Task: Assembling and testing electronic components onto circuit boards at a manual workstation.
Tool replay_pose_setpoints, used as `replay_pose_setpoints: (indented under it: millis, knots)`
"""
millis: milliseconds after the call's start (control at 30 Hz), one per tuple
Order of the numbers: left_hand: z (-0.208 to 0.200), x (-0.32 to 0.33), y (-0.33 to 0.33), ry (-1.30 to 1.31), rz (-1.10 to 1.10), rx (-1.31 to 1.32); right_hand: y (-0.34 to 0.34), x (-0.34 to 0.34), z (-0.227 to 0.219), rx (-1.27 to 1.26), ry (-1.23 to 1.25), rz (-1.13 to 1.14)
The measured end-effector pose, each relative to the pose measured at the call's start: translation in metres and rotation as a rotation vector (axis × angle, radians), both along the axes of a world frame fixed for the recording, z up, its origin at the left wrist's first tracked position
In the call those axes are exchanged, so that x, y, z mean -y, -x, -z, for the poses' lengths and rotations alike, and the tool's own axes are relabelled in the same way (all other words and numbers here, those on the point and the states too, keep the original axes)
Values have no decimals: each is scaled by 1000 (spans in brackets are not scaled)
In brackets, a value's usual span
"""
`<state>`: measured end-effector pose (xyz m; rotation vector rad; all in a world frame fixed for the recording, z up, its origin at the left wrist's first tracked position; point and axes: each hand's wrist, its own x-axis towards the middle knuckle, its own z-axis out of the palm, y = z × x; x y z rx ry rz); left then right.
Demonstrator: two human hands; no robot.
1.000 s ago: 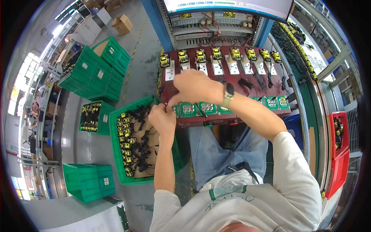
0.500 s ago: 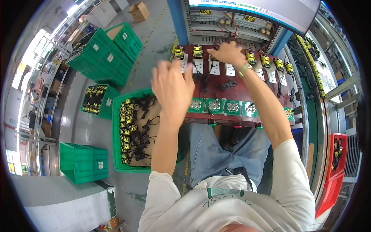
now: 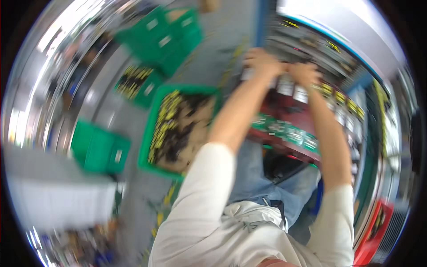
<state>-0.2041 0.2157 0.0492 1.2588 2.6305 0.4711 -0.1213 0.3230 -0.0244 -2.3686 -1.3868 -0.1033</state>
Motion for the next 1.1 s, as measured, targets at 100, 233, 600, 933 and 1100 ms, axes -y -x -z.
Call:
replay_pose_setpoints:
  millis: [100, 233, 600, 933, 1100]
  knots:
    - [33, 7, 37, 55, -27, -162, 18, 38, -35, 95, -59, -553]
    - [7, 5, 18, -70, 29, 37, -28, 24, -144, 367, -262, -850]
    - [-29, 312, 18, -1096, -179, -31, -110, 200, -200, -1032, -322, -1320]
    - [148, 422, 100, -734, -1136, 391, -105, 326, -99, -1662, 593, -1542]
    - [228, 452, 224, -474, -1635, 449, -95, 342, -66, -1640, 775, -1428]
